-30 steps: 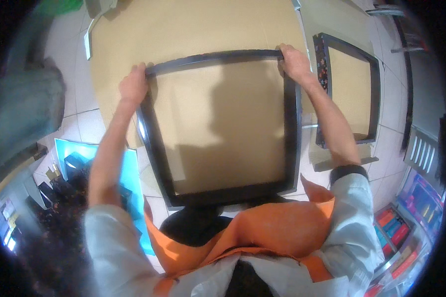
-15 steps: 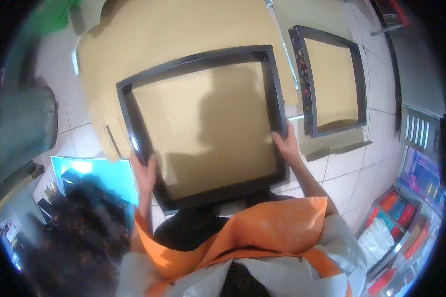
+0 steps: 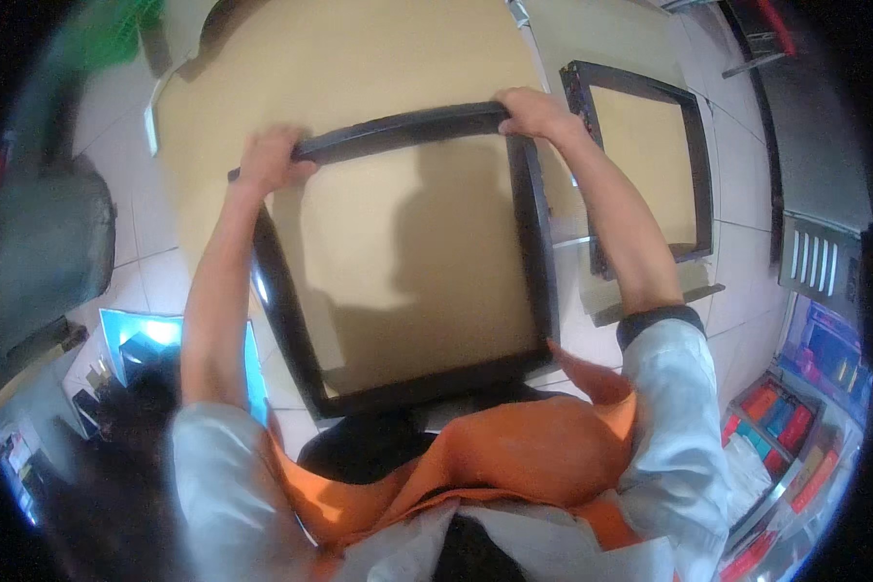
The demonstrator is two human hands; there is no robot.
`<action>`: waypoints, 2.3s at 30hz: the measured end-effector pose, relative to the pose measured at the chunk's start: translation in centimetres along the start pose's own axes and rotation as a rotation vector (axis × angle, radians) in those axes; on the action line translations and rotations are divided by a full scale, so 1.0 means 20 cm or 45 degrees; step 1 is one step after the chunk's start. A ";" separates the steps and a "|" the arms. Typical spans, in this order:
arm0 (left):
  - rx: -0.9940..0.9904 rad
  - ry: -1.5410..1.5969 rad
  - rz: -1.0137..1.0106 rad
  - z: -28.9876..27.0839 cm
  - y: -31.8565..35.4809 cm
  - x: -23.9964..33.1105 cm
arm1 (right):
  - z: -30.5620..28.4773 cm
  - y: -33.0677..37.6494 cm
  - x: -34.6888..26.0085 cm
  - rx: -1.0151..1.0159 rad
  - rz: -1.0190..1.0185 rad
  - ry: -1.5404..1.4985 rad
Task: The person assembles rectangular frames by hand on a tiled floor. They place four black frame pieces around a square cardboard sheet to form a complete frame, then lift and stack the finished unit with others. The process is repeated for multiple frames.
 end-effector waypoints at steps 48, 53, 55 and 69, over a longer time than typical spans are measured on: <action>-0.399 1.450 -0.681 -0.05 0.98 0.22 | 0.69 1.85 0.00 1.198 1.055 -1.944; -0.328 1.653 0.057 -0.48 0.59 0.76 | 0.54 2.36 0.55 1.486 1.107 -1.858; -0.365 1.717 0.113 -0.47 0.59 0.80 | 0.57 2.56 0.74 1.447 1.116 -1.891; 0.280 0.763 -0.781 0.35 0.91 -0.56 | 0.21 2.23 0.96 1.266 0.971 -0.348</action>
Point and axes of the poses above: each hand's wrist, its own y-axis away from the middle knuckle, its own z-axis out of the palm, x = y × z, the point moved 10 cm from there along -y, towards the middle knuckle, and after that the axes turned 12 degrees about -z, right-handed, at the moved point
